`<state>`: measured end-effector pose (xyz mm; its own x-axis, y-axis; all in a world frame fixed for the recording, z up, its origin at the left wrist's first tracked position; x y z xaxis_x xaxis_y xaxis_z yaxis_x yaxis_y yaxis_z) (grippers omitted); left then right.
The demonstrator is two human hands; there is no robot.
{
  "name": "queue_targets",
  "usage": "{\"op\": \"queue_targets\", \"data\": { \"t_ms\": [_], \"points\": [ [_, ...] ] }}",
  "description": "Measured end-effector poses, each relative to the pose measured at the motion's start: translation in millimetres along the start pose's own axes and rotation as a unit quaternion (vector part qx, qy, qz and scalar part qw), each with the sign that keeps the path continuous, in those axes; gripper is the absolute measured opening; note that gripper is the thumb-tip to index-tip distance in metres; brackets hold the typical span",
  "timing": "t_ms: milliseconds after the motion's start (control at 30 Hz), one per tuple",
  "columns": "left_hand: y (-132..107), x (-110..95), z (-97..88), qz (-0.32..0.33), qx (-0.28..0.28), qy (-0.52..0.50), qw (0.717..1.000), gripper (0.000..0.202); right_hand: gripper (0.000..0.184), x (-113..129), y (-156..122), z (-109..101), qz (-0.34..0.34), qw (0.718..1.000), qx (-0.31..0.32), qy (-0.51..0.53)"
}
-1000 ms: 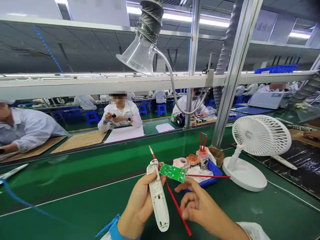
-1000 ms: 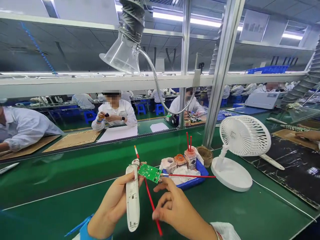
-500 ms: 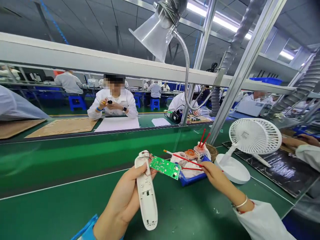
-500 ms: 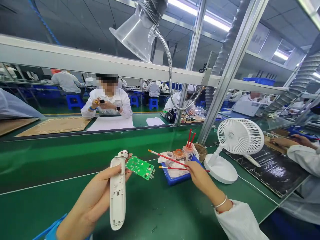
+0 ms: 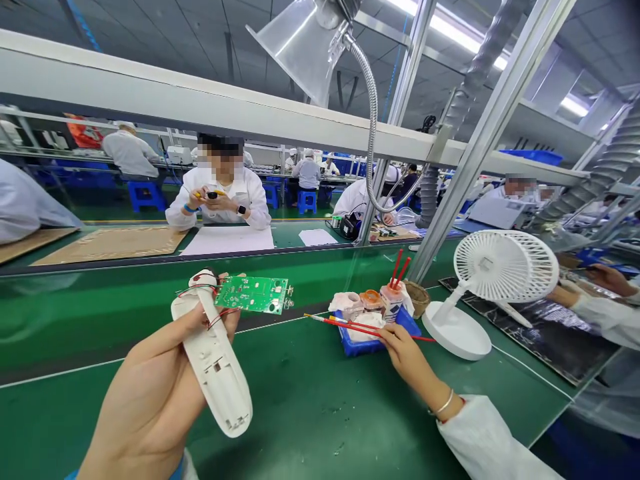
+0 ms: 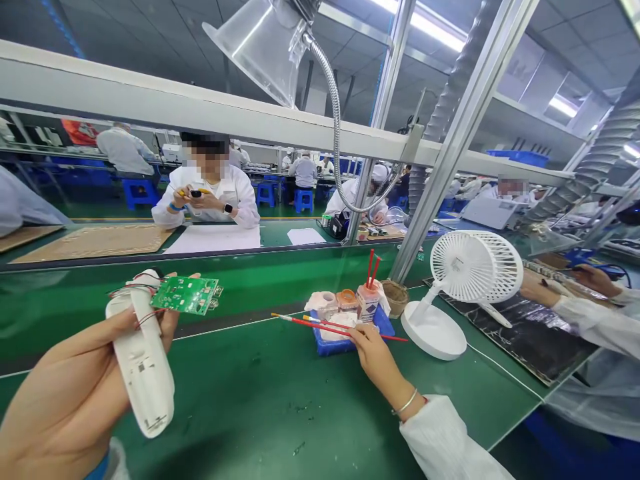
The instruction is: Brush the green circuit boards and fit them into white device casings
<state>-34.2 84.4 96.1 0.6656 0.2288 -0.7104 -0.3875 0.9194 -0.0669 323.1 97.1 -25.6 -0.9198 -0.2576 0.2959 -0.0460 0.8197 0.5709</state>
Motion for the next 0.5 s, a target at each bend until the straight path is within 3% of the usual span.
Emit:
{"op": "queue_targets", "data": {
  "t_ms": [300, 400, 500],
  "points": [
    [0.9, 32.8, 6.4, -0.079, 0.006, -0.024, 0.997, 0.022, 0.045, -35.7, 0.4, -19.1, -0.008, 0.995, -0.004, -0.104],
    [-1.3, 45.2, 14.8, -0.102, 0.046, -0.039, 0.993, 0.019, 0.048, -48.0, -1.7, -17.2, -0.040, 0.994, -0.003, -0.100],
    [-0.9, 52.5, 22.2, -0.102, 0.104, -0.063, 0.987, 0.019, 0.056, -76.2, -3.5, -6.0, -0.063, 0.982, -0.032, -0.175]
  ]
}}
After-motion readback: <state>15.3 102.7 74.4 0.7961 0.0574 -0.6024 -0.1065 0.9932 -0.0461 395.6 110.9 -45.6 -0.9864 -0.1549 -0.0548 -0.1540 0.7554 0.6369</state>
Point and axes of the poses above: each hand's wrist, its own y-axis towards the middle knuckle, its own z-axis out of the palm, x = y × z, the point moved 8 cm from there along y, towards the middle knuckle, and after that the axes turned 13 degrees about z, right-handed, at the moved point
